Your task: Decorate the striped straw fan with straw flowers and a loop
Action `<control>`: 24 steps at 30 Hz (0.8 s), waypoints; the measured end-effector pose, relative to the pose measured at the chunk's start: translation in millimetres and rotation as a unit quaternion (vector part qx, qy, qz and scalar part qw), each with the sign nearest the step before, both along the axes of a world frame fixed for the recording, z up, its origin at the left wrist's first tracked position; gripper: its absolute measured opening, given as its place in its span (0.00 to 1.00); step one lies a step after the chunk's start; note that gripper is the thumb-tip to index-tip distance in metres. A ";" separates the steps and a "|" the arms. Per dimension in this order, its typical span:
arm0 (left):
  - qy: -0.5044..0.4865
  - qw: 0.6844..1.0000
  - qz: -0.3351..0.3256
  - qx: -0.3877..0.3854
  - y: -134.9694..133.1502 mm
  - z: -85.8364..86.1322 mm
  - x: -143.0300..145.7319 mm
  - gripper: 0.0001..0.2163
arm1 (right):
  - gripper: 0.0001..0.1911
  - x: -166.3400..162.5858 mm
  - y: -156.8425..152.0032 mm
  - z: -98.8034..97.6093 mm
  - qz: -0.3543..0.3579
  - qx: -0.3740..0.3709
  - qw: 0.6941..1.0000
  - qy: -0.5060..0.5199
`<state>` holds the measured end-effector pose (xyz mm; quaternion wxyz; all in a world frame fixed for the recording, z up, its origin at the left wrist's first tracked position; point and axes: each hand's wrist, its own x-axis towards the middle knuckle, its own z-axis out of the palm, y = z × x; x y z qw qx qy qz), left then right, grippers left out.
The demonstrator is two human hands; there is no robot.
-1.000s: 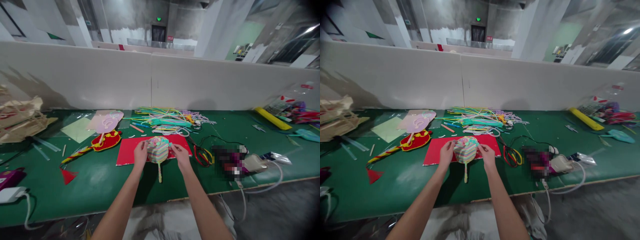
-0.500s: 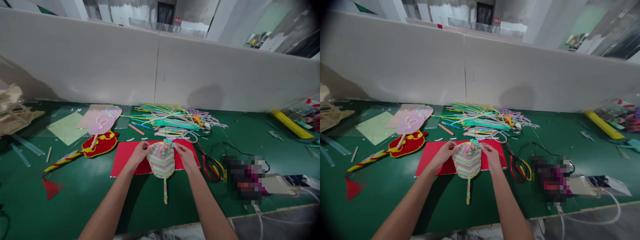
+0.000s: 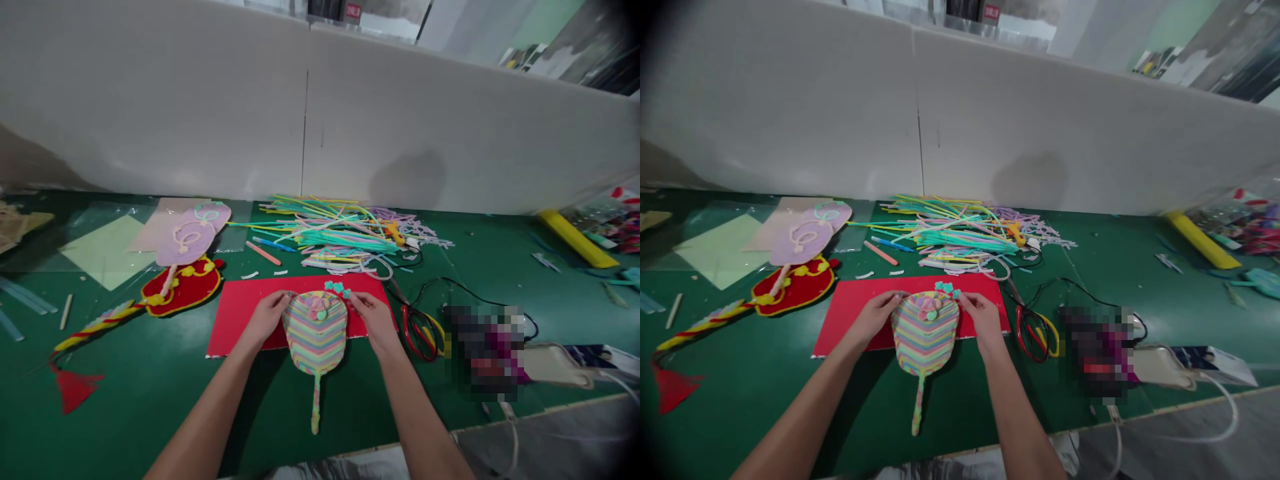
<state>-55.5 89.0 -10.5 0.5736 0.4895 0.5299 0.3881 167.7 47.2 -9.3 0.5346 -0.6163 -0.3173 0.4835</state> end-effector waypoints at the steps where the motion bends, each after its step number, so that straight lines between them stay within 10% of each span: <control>1: -0.005 1.000 0.007 0.000 -0.7 0.7 0.7 0.19 | 0.17 -0.3 1.3 0.8 0.003 -0.003 1.000 -0.003; 13: -0.102 0.985 -0.006 -0.138 -1.7 -1.9 -6.0 0.24 | 0.08 -12.6 58.6 52.4 0.299 0.004 0.950 -0.087; 24: -0.032 0.999 -0.010 -0.034 1.1 -3.3 -4.6 0.18 | 0.13 -28.6 66.8 36.9 0.357 -0.046 0.929 -0.079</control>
